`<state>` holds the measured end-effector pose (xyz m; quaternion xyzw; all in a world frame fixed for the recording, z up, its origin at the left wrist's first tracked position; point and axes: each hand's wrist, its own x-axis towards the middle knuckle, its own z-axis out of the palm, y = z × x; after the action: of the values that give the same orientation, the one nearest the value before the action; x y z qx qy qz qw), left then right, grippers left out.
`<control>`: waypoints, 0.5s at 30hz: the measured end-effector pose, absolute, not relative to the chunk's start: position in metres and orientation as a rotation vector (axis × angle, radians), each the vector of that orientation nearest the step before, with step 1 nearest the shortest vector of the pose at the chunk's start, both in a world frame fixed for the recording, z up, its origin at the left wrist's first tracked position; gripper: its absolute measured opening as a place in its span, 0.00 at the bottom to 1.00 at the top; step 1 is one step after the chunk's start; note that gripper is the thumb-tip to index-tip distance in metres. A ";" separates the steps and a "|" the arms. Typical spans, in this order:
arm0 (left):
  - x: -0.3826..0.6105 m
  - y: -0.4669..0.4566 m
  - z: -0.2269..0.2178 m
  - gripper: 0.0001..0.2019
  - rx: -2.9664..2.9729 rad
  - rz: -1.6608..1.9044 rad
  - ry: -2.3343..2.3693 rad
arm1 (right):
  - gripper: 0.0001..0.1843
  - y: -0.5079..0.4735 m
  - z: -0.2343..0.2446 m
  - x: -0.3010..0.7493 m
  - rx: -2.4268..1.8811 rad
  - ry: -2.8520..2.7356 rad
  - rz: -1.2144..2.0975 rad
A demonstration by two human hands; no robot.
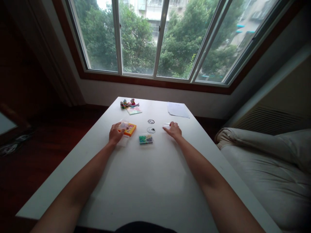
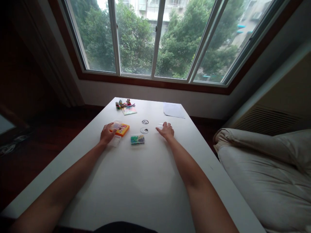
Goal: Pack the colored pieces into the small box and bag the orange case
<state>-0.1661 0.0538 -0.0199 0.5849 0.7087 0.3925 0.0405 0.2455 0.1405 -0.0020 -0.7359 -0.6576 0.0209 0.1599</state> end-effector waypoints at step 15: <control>-0.168 0.054 -0.021 0.27 1.804 1.277 2.066 | 0.25 0.107 0.028 0.100 -0.890 -2.424 0.328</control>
<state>-0.1679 0.0536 -0.0210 0.5953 0.6817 0.4215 0.0581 0.0998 0.1069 0.0284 -0.3297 -0.8977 0.1213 0.2658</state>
